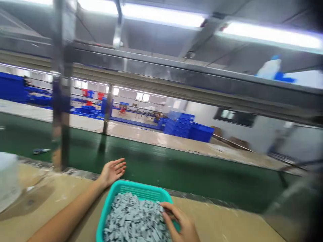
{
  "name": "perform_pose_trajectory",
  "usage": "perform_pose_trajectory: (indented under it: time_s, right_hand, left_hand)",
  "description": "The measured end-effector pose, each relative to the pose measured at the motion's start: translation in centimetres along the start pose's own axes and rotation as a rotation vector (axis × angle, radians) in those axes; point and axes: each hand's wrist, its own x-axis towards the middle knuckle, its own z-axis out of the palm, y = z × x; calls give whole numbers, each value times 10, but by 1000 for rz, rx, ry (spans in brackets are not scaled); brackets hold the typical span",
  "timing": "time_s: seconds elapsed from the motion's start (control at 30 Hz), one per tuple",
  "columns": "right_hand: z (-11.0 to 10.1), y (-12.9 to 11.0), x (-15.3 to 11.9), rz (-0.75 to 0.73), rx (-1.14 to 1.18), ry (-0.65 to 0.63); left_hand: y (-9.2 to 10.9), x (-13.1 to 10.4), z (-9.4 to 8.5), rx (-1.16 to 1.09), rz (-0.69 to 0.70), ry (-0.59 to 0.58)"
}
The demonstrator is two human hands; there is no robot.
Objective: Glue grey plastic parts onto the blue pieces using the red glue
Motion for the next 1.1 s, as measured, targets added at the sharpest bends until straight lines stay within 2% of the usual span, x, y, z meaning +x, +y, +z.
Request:
perform_pose_trajectory:
  time_s: [0.07, 0.2, 0.47, 0.67, 0.77, 0.83, 0.93, 1.03, 1.1]
  right_hand:
    - [-3, -13, 0, 68, -18, -30]
    - [-6, -22, -2, 136, -11, -18]
    - [-4, -19, -2, -6, 19, -111]
    - [0, -16, 2, 40, -13, -113]
    - [1, -14, 1, 66, -7, -101]
    - [2, -12, 1, 106, 22, -90]
    - [2, -12, 3, 159, 59, -87]
    - [0, -20, 5, 123, 31, -67]
    - [-2, -26, 5, 52, -7, -43]
  left_hand:
    - [-2, 5, -7, 24, -25, -15]
    - [-2, 11, -11, 130, 33, 26]
    - [-1, -3, 4, 255, 83, 74]
    - [1, 3, 0, 352, 57, 108]
    - [7, -1, 12, 433, 112, 110]
    - [8, -9, 31, 663, 233, 46]
    - [-6, -33, 68, 1133, 391, -196]
    - [-36, -61, 95, 1398, 272, -471]
    - [-53, -72, 100, 1443, 213, -528]
